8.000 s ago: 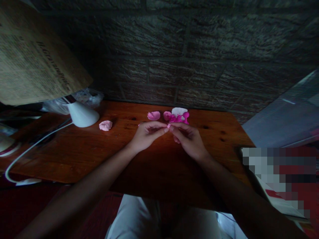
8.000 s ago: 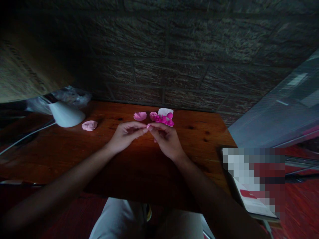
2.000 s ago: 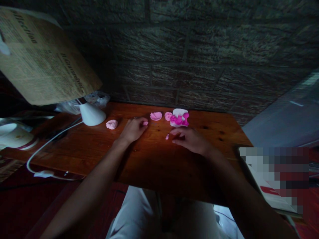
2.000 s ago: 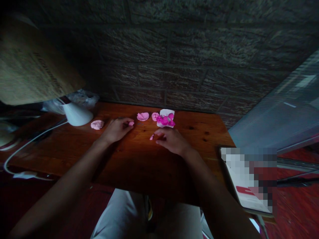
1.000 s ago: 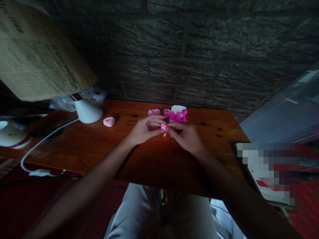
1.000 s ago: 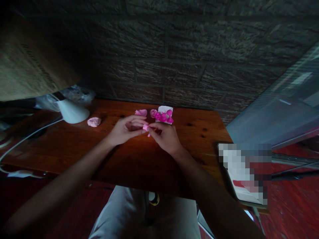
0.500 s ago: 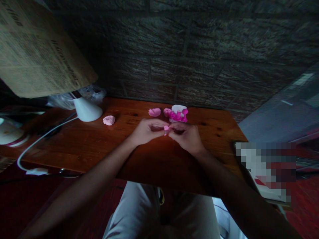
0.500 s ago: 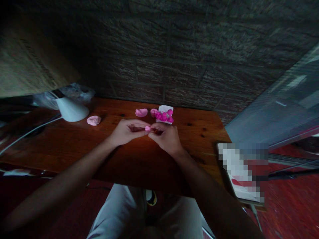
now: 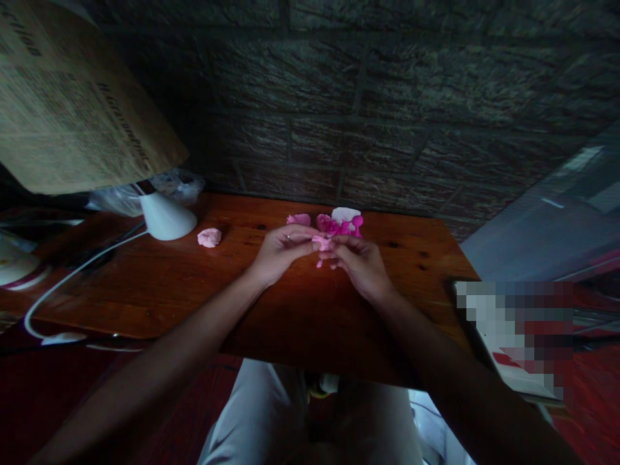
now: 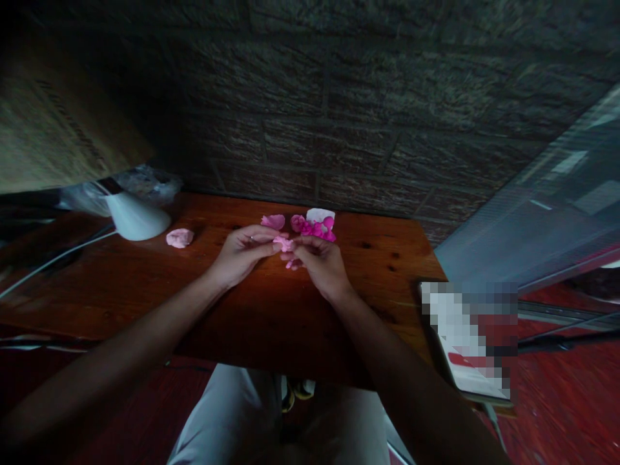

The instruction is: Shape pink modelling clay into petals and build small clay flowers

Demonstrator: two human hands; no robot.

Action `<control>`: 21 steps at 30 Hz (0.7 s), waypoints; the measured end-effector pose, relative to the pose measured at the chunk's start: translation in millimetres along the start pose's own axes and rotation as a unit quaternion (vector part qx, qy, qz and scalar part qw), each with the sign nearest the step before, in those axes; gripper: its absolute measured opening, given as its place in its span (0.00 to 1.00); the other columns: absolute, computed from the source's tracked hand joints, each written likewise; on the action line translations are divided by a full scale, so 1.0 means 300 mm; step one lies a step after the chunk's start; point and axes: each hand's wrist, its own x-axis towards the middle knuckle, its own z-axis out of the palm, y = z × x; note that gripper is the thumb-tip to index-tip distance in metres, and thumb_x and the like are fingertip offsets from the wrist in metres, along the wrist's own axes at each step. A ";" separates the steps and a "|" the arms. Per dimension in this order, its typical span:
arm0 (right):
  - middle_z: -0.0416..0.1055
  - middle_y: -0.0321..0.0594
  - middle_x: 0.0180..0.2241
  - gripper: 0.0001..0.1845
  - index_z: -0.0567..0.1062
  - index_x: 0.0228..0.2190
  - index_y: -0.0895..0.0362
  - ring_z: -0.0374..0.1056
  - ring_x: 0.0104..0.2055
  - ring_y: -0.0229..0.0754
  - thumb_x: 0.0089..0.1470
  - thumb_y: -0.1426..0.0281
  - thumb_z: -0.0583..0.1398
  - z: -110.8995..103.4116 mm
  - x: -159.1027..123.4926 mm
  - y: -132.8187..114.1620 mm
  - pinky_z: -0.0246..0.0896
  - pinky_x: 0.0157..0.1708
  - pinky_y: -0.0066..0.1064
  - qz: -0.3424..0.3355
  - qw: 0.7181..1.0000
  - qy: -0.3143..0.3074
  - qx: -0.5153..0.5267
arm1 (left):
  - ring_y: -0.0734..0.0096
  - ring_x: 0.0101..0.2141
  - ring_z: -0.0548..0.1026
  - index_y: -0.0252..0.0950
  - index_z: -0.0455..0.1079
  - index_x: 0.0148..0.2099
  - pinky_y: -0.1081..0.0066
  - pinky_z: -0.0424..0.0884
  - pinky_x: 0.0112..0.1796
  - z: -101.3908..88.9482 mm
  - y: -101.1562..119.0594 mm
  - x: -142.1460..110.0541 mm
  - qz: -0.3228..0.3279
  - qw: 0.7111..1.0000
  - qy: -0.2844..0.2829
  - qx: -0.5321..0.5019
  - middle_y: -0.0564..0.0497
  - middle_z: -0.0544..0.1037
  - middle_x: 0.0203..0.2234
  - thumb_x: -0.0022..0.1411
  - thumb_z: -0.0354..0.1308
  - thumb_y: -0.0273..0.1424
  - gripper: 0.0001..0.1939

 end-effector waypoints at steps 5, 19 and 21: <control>0.83 0.40 0.29 0.17 0.83 0.33 0.55 0.78 0.27 0.40 0.47 0.55 0.71 -0.019 -0.006 0.002 0.73 0.29 0.31 -0.009 0.999 -0.015 -0.050 | 0.62 0.42 0.84 0.35 0.80 0.40 0.59 0.78 0.51 -0.009 0.006 0.001 0.018 0.996 -0.026 0.087 0.46 0.86 0.40 0.53 0.75 0.36 0.15; 0.83 0.38 0.28 0.17 0.80 0.26 0.54 0.80 0.31 0.42 0.35 0.59 0.75 0.013 0.000 0.005 0.79 0.35 0.34 0.024 0.994 0.063 0.082 | 0.66 0.41 0.83 0.37 0.79 0.37 0.60 0.77 0.50 0.014 -0.014 0.004 -0.004 1.000 0.017 -0.021 0.49 0.85 0.38 0.50 0.76 0.34 0.13; 0.83 0.39 0.30 0.17 0.80 0.28 0.54 0.80 0.33 0.43 0.38 0.57 0.74 0.004 0.002 0.006 0.79 0.35 0.34 0.018 0.996 0.050 0.069 | 0.67 0.41 0.82 0.38 0.79 0.37 0.61 0.77 0.50 0.015 -0.019 0.005 -0.017 0.999 0.015 -0.041 0.50 0.84 0.38 0.51 0.75 0.33 0.12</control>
